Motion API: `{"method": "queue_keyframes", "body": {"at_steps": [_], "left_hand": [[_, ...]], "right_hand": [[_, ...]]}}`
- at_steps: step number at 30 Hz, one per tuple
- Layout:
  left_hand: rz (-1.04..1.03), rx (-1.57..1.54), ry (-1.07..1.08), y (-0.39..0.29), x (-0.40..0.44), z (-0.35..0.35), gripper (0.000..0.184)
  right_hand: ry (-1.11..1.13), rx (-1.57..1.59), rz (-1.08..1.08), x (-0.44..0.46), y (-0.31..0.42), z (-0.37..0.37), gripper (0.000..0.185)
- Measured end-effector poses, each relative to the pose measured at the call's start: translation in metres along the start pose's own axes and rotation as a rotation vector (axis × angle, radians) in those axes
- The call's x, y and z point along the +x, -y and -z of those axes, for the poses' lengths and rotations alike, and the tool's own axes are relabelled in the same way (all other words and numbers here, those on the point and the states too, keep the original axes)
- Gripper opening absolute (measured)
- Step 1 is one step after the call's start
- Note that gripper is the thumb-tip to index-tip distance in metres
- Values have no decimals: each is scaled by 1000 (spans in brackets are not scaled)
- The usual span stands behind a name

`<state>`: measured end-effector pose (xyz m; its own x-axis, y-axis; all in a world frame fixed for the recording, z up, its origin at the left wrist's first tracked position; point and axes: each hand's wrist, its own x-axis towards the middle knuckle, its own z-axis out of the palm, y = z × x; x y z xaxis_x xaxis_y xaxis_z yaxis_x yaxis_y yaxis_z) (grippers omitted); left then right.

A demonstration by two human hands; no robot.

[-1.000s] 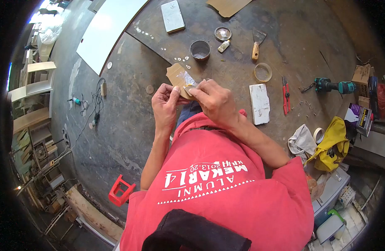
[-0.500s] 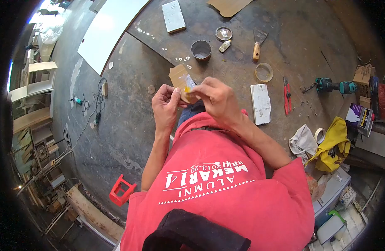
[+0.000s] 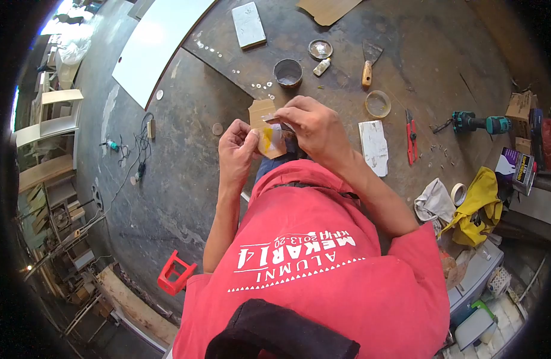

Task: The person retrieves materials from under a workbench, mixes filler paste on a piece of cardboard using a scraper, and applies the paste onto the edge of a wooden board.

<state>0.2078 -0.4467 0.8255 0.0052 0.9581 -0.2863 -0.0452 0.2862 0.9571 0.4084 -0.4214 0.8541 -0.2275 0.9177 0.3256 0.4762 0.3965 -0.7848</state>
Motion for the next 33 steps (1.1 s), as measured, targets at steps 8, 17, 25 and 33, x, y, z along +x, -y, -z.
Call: {"method": "queue_keyframes", "body": {"at_steps": [8, 17, 25, 33], "left_hand": [[-107, -10, -46, -2, -5, 1, 15], [-24, -126, -82, -11, 2, 16, 11], [223, -602, 83, -7, 7, 19, 9], [191, -664, 58, -24, -3, 20, 11]], "right_hand": [[74, -200, 246, -5, -2, -5, 25], [257, 28, 161, -8, 8, 17, 17], [0, 109, 310, 2, -2, 3, 32], [0, -152, 566, -2, -9, 3, 35]]}}
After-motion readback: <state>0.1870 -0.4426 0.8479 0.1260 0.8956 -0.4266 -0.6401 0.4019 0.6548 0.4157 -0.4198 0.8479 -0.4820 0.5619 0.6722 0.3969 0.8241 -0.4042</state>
